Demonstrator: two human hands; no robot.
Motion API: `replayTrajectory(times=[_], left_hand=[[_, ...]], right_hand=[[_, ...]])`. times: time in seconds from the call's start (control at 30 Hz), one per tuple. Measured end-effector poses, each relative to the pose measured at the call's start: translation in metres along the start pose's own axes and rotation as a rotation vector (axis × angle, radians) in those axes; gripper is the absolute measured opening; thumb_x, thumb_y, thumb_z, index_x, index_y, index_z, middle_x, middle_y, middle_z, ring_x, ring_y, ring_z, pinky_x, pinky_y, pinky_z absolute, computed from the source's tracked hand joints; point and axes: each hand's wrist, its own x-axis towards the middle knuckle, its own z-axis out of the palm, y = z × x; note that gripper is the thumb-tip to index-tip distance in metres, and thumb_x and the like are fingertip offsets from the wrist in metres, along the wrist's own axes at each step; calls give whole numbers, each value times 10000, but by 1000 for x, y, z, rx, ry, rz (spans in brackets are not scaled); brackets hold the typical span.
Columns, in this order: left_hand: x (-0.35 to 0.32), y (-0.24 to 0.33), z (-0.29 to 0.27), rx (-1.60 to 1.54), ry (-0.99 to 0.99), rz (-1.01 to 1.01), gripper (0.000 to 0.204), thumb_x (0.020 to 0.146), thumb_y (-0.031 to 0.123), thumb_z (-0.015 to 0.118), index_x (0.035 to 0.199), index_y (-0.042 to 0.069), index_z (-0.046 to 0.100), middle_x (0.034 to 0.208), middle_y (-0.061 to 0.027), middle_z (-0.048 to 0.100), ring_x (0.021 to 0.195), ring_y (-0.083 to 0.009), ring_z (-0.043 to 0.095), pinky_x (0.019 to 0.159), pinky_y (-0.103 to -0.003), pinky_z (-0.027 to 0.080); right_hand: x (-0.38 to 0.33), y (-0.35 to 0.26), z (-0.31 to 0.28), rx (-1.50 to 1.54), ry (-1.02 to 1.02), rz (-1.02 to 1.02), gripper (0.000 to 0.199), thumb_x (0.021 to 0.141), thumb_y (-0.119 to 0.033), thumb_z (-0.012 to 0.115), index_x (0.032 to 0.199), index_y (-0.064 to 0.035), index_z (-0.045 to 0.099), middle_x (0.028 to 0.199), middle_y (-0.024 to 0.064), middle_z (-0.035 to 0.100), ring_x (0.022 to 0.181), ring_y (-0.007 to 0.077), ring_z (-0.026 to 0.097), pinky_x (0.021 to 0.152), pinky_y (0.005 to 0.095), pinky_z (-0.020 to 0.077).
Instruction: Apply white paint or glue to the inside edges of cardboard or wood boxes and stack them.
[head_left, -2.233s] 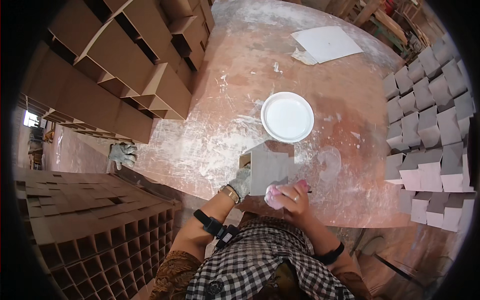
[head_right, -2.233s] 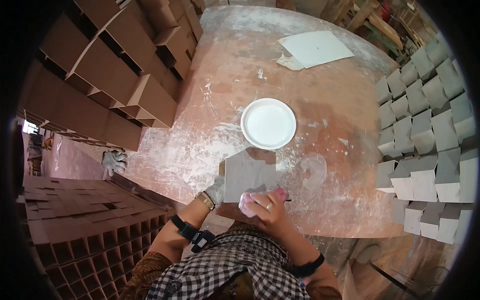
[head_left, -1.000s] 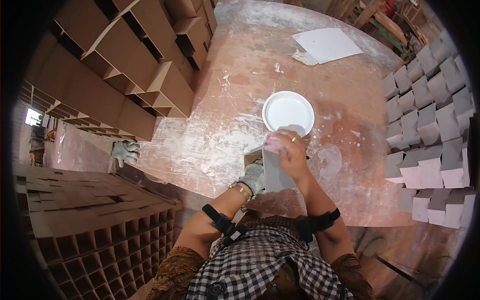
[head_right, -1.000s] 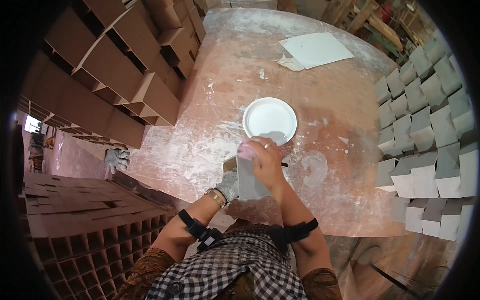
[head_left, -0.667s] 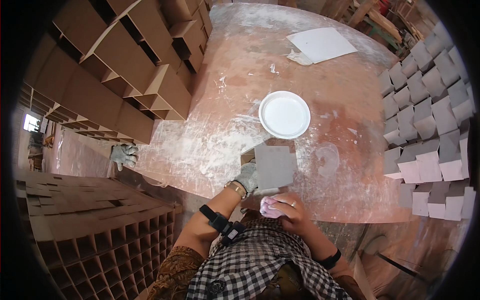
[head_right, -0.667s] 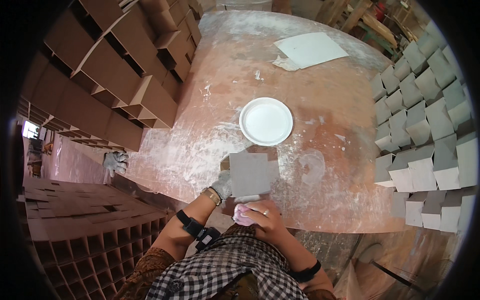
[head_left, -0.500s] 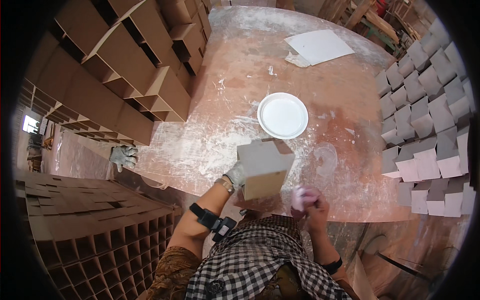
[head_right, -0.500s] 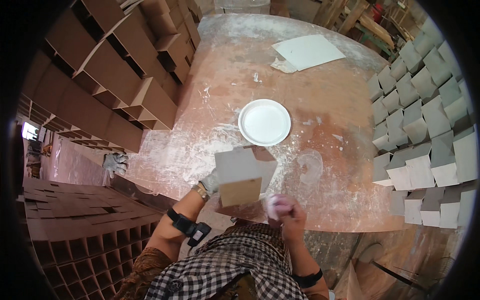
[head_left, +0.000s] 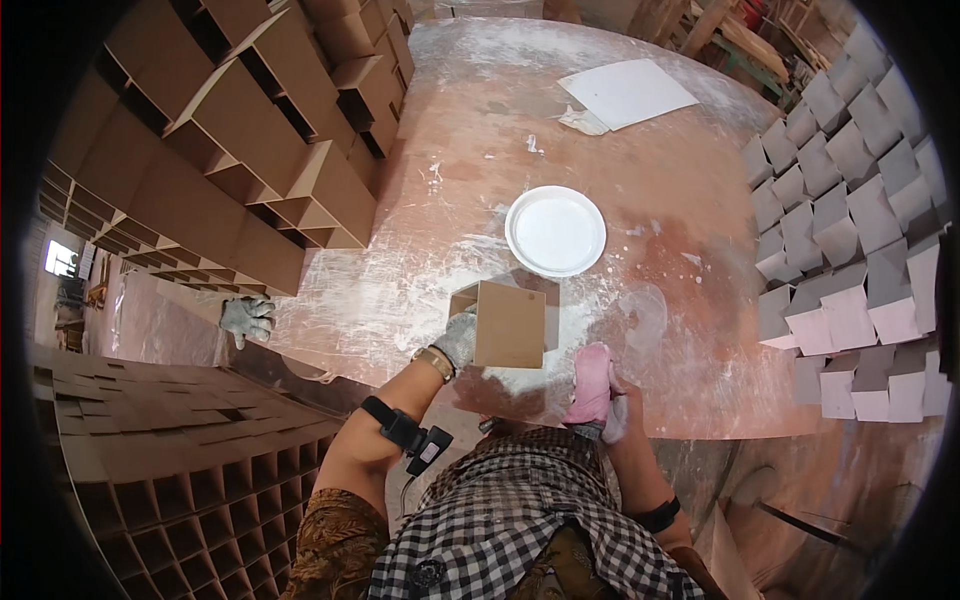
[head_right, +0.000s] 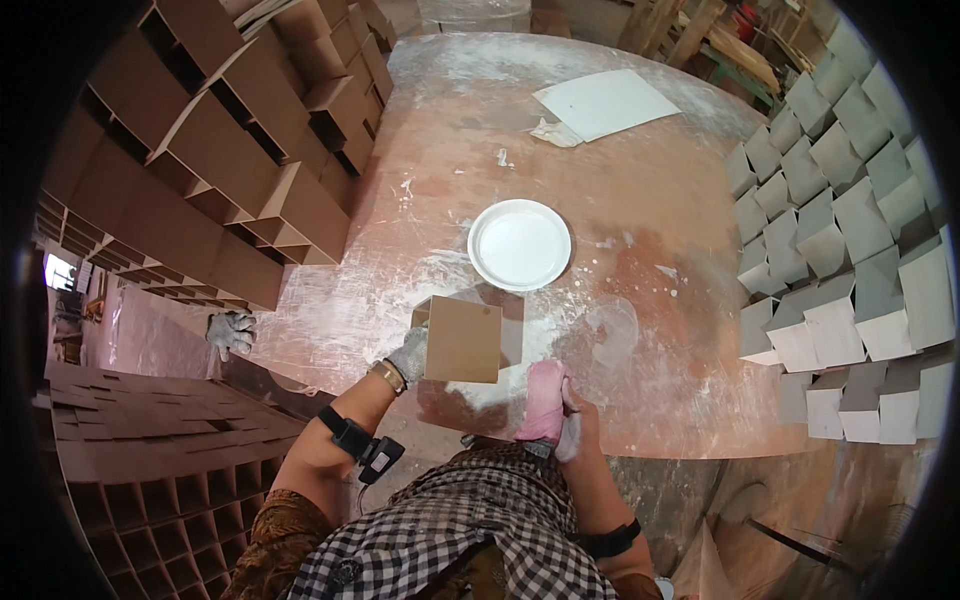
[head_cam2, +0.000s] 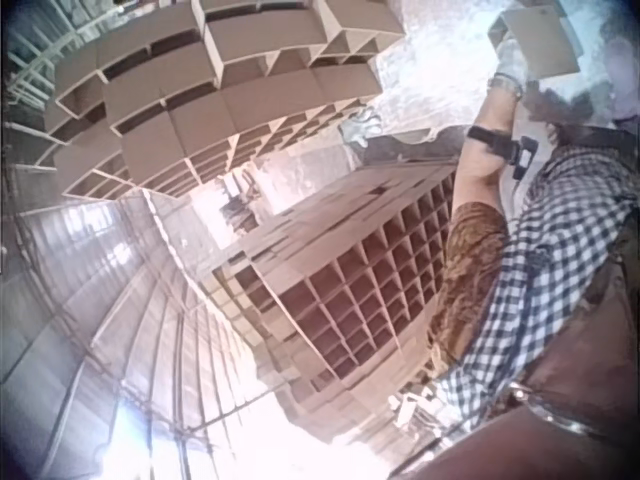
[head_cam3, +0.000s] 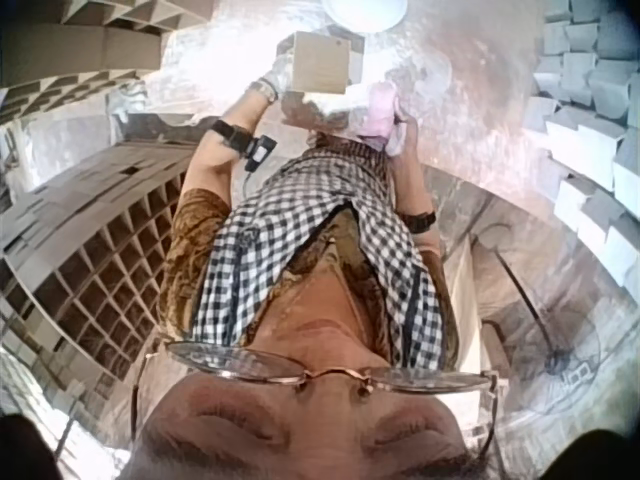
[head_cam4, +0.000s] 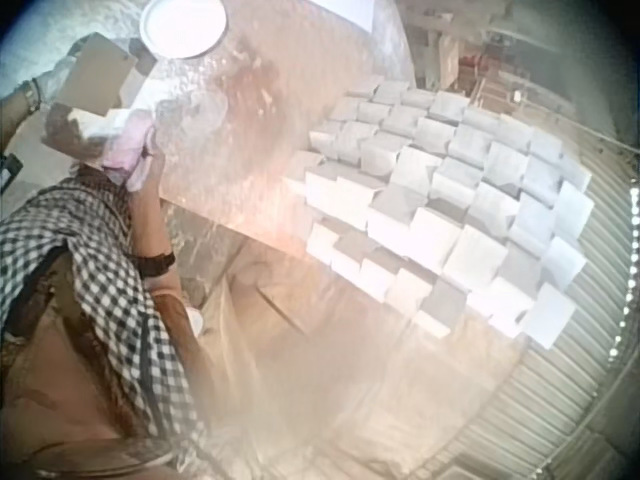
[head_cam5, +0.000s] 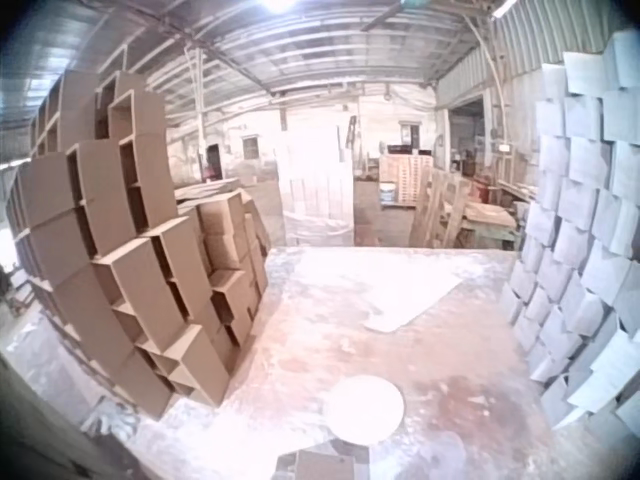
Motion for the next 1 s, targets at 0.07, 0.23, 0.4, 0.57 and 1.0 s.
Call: replayTrajectory(times=[0.07, 0.23, 0.4, 0.57, 1.0], left_hand=[[8, 0, -9, -98, -102, 3, 389, 853, 323, 532, 1152, 82, 594, 1115, -176, 609, 1028, -319, 589, 853, -424, 480], [17, 15, -2, -105, -187, -58, 382, 856, 317, 525, 1143, 75, 595, 1113, -183, 608, 1033, -323, 586, 856, -426, 477], [35, 65, -15, -5, -227, -226, 371, 860, 294, 513, 1117, 39, 594, 1098, -202, 607, 1035, -337, 584, 854, -425, 476], [48, 78, -21, -1, -366, -368, 433, 860, 328, 524, 1176, 35, 562, 1163, -203, 579, 1080, -339, 561, 892, -420, 455], [29, 55, -9, -18, -265, -225, 373, 874, 262, 491, 1151, 22, 563, 1109, -218, 600, 1035, -334, 587, 855, -425, 474]], right_hand=[[-9, -6, 7, 33, -207, 47, 408, 909, -224, 550, 1234, 14, 487, 1130, 171, 583, 997, 303, 590, 853, 447, 504], [-9, -16, 13, -242, -346, 86, 440, 877, -207, 584, 1249, 5, 482, 1096, 159, 605, 944, 320, 621, 820, 441, 523], [-6, -21, 36, -1107, -233, -442, 342, 836, -173, 595, 1138, -13, 576, 965, 160, 649, 844, 332, 646, 739, 387, 521], [-7, -12, 62, -1820, -149, -764, 286, 804, -188, 589, 1056, -56, 620, 945, 215, 634, 860, 384, 612, 748, 419, 494], [15, -18, 29, -1850, -165, -714, 327, 792, -209, 569, 1077, -60, 631, 965, 228, 636, 872, 406, 606, 776, 460, 481]])
